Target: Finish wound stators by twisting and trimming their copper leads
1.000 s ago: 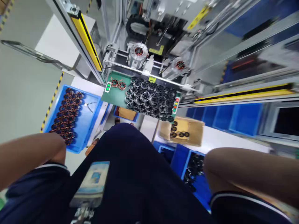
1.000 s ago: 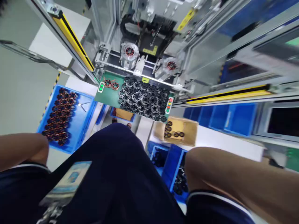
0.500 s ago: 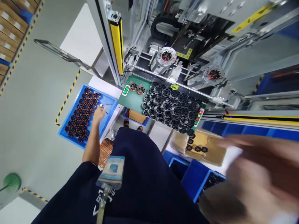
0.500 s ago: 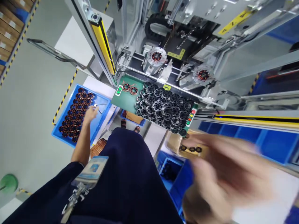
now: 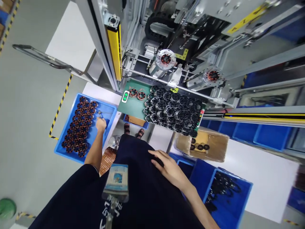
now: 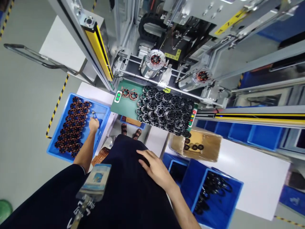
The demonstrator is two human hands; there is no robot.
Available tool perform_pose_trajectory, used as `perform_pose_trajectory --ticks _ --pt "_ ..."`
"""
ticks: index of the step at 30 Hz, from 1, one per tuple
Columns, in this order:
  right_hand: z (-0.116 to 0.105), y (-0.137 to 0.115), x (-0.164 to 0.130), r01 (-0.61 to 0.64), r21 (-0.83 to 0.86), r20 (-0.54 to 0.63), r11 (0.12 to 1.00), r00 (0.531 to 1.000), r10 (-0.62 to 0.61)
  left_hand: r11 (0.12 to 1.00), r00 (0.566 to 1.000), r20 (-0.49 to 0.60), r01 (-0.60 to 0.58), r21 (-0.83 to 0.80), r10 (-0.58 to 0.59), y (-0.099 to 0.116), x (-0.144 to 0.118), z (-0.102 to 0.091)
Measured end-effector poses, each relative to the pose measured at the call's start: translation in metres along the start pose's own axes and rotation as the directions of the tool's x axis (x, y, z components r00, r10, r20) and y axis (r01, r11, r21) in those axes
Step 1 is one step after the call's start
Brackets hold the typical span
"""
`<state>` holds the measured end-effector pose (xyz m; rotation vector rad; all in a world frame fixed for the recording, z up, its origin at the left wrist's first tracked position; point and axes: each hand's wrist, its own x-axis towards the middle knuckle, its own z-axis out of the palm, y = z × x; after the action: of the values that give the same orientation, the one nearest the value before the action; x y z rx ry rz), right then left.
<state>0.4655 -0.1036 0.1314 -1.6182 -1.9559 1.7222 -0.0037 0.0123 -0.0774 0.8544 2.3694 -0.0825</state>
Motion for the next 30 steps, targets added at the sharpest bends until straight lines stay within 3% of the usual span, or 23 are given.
perform_pose_trajectory --ticks 4,7,10,12,15,19,21,23,24,25,26,28,29,30 --pt "0.004 -0.003 0.011 0.039 0.050 -0.032 0.998 0.999 -0.037 0.998 0.989 -0.147 0.006 -0.060 -0.015 -0.010 -0.028 -0.020" --pt "0.008 -0.009 0.027 0.085 0.096 -0.077 0.992 0.994 -0.077 0.990 0.976 -0.207 -0.086 -0.115 0.061 -0.016 -0.061 -0.030" --pt "0.009 -0.016 0.051 0.138 0.116 -0.154 0.984 0.981 -0.120 0.947 0.962 -0.149 -0.254 -0.196 0.227 -0.006 -0.110 -0.022" --pt "0.006 -0.017 0.068 0.168 0.096 -0.263 0.981 0.955 -0.138 0.878 0.918 -0.065 -0.395 -0.270 0.392 0.013 -0.155 -0.007" --pt "-0.005 -0.014 0.085 0.225 0.076 -0.389 0.971 0.904 -0.179 0.708 0.751 0.060 -0.588 -0.391 0.658 0.058 -0.230 0.021" --pt "-0.030 0.009 0.072 0.248 0.211 -0.364 0.946 0.918 -0.159 0.479 0.473 0.162 -0.692 -0.541 0.866 0.123 -0.315 0.043" --pt "-0.054 0.030 0.051 0.217 0.207 -0.344 0.954 0.929 -0.137 0.384 0.336 0.198 -0.691 -0.613 0.921 0.142 -0.337 0.044" --pt "-0.090 0.055 0.028 0.174 0.141 -0.314 0.975 0.941 -0.123 0.371 0.272 0.253 -0.634 -0.678 0.928 0.148 -0.337 0.045" --pt "-0.113 0.067 0.017 0.151 0.097 -0.302 0.984 0.946 -0.115 0.496 0.369 0.342 -0.505 -0.706 0.864 0.148 -0.328 0.047" --pt "-0.139 0.079 0.008 0.127 0.047 -0.296 0.991 0.949 -0.107 0.644 0.578 0.405 -0.295 -0.705 0.708 0.148 -0.313 0.050" --pt "-0.168 0.090 0.001 0.105 -0.010 -0.299 0.994 0.949 -0.103 0.703 0.726 0.389 -0.181 -0.687 0.567 0.149 -0.292 0.055" --pt "-0.229 0.105 -0.005 0.070 -0.130 -0.318 0.989 0.942 -0.109 0.749 0.904 0.309 -0.019 -0.663 0.296 0.159 -0.240 0.067" --pt "-0.260 0.109 -0.005 0.059 -0.191 -0.326 0.980 0.938 -0.120 0.753 0.957 0.251 0.055 -0.656 0.148 0.168 -0.210 0.072" --pt "-0.290 0.111 -0.001 0.050 -0.248 -0.326 0.967 0.936 -0.132 0.749 0.981 0.193 0.117 -0.652 0.014 0.178 -0.182 0.077"
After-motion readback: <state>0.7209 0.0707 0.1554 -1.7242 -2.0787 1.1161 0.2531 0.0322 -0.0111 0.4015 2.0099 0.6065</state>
